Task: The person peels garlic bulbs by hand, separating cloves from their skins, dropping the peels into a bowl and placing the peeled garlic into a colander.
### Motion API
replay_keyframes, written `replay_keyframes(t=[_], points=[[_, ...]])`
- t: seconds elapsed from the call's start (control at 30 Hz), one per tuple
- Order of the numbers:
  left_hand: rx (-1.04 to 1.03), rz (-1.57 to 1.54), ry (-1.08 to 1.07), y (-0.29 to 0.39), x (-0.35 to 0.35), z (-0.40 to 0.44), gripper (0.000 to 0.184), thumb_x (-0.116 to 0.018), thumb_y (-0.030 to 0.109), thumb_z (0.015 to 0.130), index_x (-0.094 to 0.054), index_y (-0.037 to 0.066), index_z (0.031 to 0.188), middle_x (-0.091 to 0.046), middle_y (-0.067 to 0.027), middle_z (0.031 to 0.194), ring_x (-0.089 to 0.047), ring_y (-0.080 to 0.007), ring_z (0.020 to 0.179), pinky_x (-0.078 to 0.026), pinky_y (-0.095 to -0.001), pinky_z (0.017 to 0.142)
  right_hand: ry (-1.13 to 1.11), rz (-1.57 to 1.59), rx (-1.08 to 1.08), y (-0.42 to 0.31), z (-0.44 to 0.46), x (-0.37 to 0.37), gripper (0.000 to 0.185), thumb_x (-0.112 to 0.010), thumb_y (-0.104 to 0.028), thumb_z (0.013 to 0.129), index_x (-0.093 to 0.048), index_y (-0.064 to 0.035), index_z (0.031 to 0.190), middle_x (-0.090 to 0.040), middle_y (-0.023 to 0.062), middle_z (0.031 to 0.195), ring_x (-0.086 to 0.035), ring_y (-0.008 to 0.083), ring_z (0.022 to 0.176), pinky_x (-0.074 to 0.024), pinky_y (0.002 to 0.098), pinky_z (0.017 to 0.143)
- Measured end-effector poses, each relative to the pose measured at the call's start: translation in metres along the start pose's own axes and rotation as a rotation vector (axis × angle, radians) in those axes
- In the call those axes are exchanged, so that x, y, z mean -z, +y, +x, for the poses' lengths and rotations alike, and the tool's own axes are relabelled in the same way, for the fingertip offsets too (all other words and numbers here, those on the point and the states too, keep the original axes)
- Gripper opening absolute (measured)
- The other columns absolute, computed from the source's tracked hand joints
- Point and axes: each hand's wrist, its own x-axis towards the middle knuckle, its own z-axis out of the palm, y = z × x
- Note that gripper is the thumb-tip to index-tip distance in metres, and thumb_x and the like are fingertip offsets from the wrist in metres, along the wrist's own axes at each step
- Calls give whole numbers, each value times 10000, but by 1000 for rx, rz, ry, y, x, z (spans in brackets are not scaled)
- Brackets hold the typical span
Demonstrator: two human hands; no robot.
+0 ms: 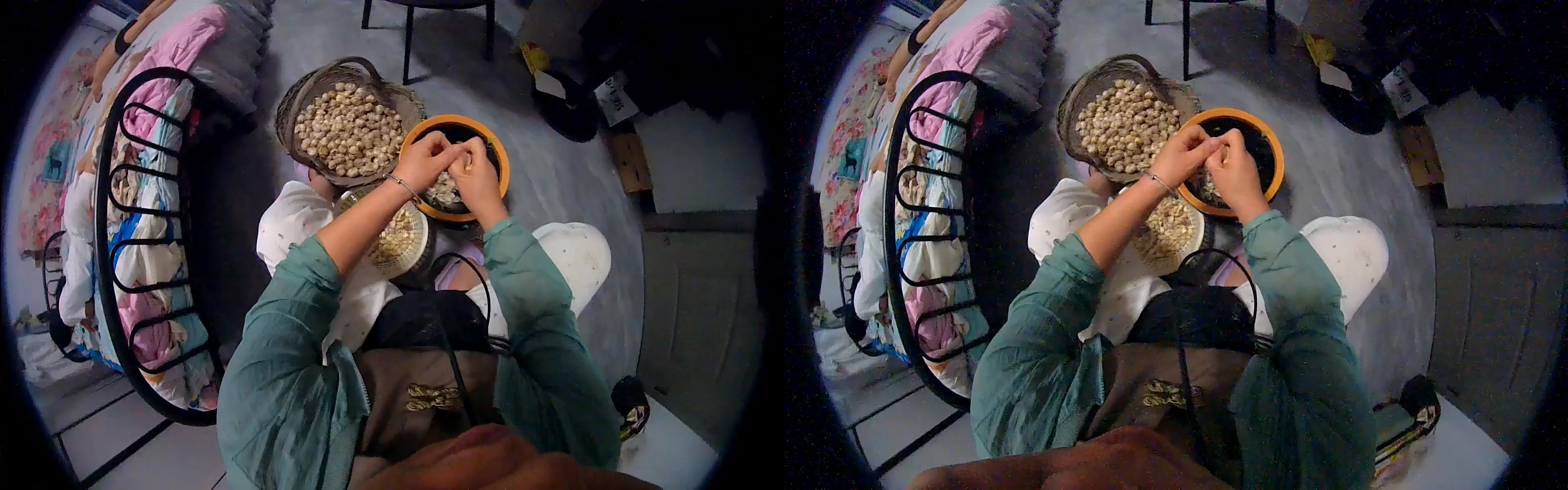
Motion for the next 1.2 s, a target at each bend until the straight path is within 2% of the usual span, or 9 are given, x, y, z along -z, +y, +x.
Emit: replay_keyframes(t=[0.03,0.17,0.37,0.5,0.63,0.77,0.83,0.9,1.2], points=[[18,-22,-19,-1,0,0,308,-616,316,845,-574,12,813,-571,-44,689,-526,-101,642,-434,-254,580,-6,15,-25,-3,-1,1,160,-509,-154,850,-408,-53,923,-564,229,787,-564,440,760,-454,447,621],[149,-59,-49,15,1,-7,328,-614,325,846,-549,7,795,-553,-39,657,-504,-98,576,-416,-265,517,-3,2,-62,-6,-3,0,152,-513,-152,838,-414,-59,904,-552,225,755,-555,437,719,-446,439,601],[30,9,22,6,-3,-7,303,-572,333,880,-518,49,790,-518,-7,600,-468,-73,459,-364,-232,405,-48,22,-63,-3,-4,2,199,-537,-209,857,-414,-59,900,-541,176,728,-565,354,685,-441,410,605],[154,-59,-35,3,4,-2,319,-619,355,846,-538,53,785,-538,-15,623,-480,-76,498,-382,-242,430,-115,-76,-22,7,1,5,189,-525,-192,865,-439,-59,966,-591,222,834,-597,394,842,-463,403,658],[190,-92,-83,3,15,0,357,-686,397,784,-570,62,739,-546,-17,630,-510,-83,537,-401,-246,426,-257,101,53,18,3,8,135,-491,-161,916,-463,-59,1000,-612,128,894,-624,236,803,-480,339,671],[219,-203,-187,8,25,-3,400,-699,418,763,-582,36,753,-574,-24,662,-532,-100,527,-455,-263,464,-321,325,-258,14,3,11,96,-488,-157,930,-476,-81,989,-496,-2,790,-475,72,654,-398,220,546],[154,-86,-132,-3,22,0,428,-688,438,766,-585,22,762,-582,-48,652,-535,-107,503,-457,-276,458,-351,355,-171,21,3,7,96,-485,-155,932,-464,-78,984,-441,-13,747,-397,37,607,-336,181,507],[175,43,-218,2,25,0,453,-668,460,773,-588,15,750,-585,-75,615,-558,-125,490,-459,-280,459,-337,344,-190,26,3,5,77,-472,-141,933,-453,-77,971,-439,-12,739,-400,41,592,-333,187,482],[161,9,4,-20,-2,0,501,-720,503,671,-533,38,687,-597,-120,637,-583,-217,560,-461,-330,519,-251,491,-316,34,1,-3,54,-447,-108,909,-407,-98,874,-414,-12,709,-370,48,569,-323,193,480]])
